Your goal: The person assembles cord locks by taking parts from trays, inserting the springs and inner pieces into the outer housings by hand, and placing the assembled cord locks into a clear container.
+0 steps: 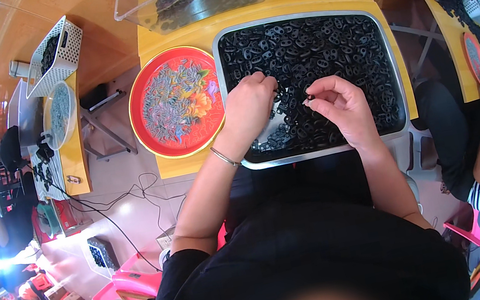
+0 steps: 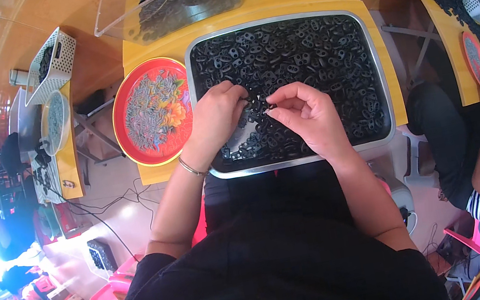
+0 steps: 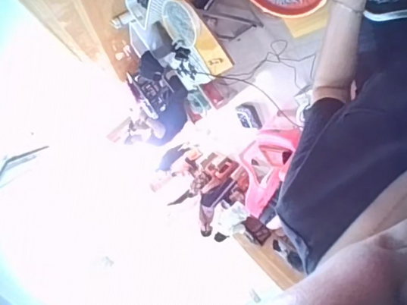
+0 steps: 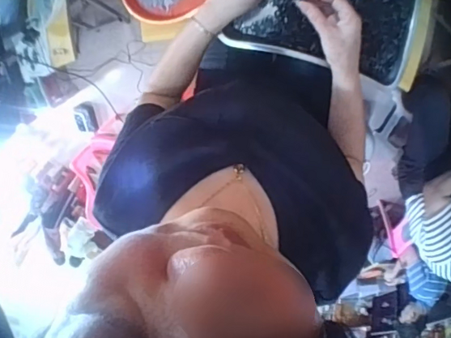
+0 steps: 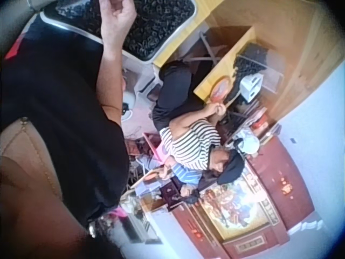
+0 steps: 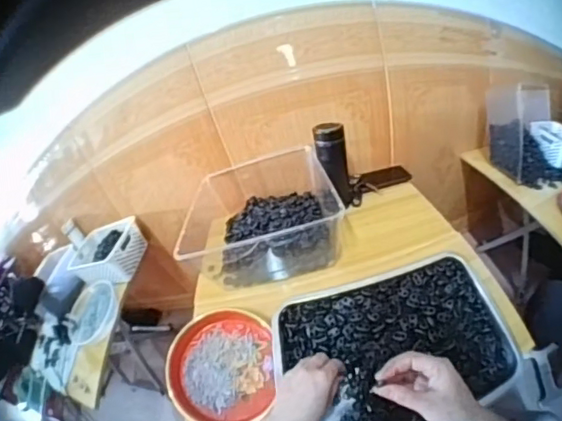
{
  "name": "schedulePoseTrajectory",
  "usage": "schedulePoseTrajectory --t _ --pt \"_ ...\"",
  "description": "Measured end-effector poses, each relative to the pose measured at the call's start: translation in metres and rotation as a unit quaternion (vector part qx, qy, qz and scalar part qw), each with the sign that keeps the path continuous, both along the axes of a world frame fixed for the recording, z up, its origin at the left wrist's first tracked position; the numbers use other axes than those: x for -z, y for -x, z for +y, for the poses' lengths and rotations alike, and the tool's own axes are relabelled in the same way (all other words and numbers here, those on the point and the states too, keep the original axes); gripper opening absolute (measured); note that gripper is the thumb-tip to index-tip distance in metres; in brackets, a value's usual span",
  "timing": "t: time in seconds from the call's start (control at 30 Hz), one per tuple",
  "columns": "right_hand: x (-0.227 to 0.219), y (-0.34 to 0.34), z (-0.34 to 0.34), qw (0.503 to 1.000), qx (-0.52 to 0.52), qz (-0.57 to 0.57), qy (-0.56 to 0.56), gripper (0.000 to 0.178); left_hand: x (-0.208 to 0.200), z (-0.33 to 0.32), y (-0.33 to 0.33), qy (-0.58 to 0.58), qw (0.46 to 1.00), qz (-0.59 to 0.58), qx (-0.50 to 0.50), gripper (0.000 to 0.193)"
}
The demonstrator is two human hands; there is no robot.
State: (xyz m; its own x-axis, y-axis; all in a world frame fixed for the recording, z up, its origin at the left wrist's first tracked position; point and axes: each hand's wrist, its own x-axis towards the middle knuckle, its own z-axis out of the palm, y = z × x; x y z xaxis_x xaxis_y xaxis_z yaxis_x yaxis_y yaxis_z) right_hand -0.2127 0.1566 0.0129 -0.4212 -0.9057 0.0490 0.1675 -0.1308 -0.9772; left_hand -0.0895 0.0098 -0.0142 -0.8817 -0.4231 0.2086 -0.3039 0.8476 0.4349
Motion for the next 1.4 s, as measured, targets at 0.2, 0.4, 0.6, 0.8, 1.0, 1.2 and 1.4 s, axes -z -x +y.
schedulePoseTrajectory --t 0.2,0.4,0.6,0.8,1.0,1.2,1.4 --pt "-0.008 -0.007 -0.001 0.999 0.002 -0.002 -0.048 0.020 -0.004 0.000 -0.001 -0.023 1.000 -0.007 -0.021 0.011" --pt "-0.008 -0.009 0.000 0.997 -0.036 -0.004 -0.071 0.017 -0.011 0.000 -0.008 -0.034 0.995 -0.085 0.042 0.013" --pt "-0.009 -0.010 0.000 0.998 -0.022 0.004 -0.059 0.016 -0.013 0.005 -0.023 -0.090 0.988 -0.094 0.079 0.013" --pt "-0.009 -0.013 -0.002 0.998 -0.033 -0.001 -0.059 0.015 -0.016 0.009 -0.027 -0.133 0.974 -0.142 0.111 0.018" --pt "-0.010 -0.014 -0.002 0.998 -0.031 0.000 -0.058 0.015 -0.024 0.006 -0.033 -0.272 0.958 -0.014 0.084 0.021" --pt "-0.006 -0.018 -0.004 0.998 -0.038 0.008 -0.041 0.016 -0.030 0.016 -0.047 -0.670 0.719 0.180 0.028 0.012" --pt "-0.014 -0.029 -0.010 0.998 -0.049 -0.004 -0.029 0.014 -0.016 0.024 -0.054 -0.772 0.564 0.293 0.033 0.016"
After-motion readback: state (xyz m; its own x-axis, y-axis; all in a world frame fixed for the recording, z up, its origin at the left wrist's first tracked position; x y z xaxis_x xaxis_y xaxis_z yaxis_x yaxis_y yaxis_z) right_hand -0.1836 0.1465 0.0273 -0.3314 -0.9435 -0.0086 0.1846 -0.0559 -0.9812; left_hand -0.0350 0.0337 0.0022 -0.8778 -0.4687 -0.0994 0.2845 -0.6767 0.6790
